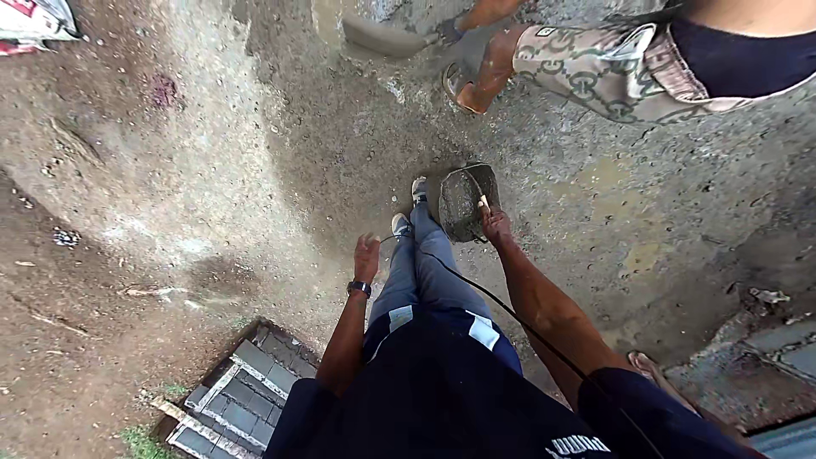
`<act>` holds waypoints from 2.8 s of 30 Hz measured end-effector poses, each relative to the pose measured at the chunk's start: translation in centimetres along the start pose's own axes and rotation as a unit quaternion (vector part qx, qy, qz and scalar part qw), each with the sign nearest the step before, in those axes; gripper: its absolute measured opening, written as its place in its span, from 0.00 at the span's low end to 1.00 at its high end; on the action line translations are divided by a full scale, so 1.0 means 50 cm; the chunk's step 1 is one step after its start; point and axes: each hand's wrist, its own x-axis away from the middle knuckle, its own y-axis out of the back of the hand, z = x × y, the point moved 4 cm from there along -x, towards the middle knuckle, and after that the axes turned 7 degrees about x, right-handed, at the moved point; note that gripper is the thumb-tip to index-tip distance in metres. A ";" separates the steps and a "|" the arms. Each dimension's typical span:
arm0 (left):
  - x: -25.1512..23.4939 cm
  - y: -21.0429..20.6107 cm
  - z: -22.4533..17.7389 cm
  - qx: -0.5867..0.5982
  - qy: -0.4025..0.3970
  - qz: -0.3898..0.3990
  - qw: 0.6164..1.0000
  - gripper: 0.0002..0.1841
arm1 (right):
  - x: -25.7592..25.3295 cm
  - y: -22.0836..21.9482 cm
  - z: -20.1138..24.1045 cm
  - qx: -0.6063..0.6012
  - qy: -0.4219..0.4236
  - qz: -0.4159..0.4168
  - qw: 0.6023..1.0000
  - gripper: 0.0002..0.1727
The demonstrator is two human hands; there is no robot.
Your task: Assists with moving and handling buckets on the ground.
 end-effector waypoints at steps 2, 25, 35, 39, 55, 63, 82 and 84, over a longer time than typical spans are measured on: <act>-0.011 0.006 -0.024 0.025 0.002 -0.014 1.000 0.27 | -0.030 0.002 0.068 -0.001 0.030 -0.001 1.000 0.39; -0.179 0.002 -0.102 0.347 0.075 -0.102 0.929 0.25 | -0.428 -0.010 0.689 0.106 0.189 0.064 0.974 0.35; -0.230 0.049 -0.091 0.388 0.133 -0.093 0.907 0.25 | -0.560 -0.068 0.882 0.069 0.178 -0.017 0.981 0.31; -0.235 0.071 -0.082 0.412 0.153 -0.095 0.893 0.25 | -0.602 -0.055 0.919 0.070 0.174 -0.046 0.981 0.30; -0.270 0.079 -0.083 0.383 0.153 -0.070 0.908 0.25 | -0.593 -0.239 0.998 0.039 0.193 -0.011 0.980 0.22; -0.281 0.084 -0.080 0.376 0.149 -0.068 0.912 0.24 | -0.551 -0.262 0.975 0.156 0.237 0.022 0.959 0.31; -0.331 0.335 -0.269 0.142 0.053 0.013 0.988 0.29 | 0.155 -0.076 0.226 0.021 -0.131 0.068 0.989 0.24; -0.328 0.377 -0.264 0.102 0.049 0.012 0.994 0.28 | 0.210 -0.089 0.199 -0.029 -0.167 0.047 0.984 0.24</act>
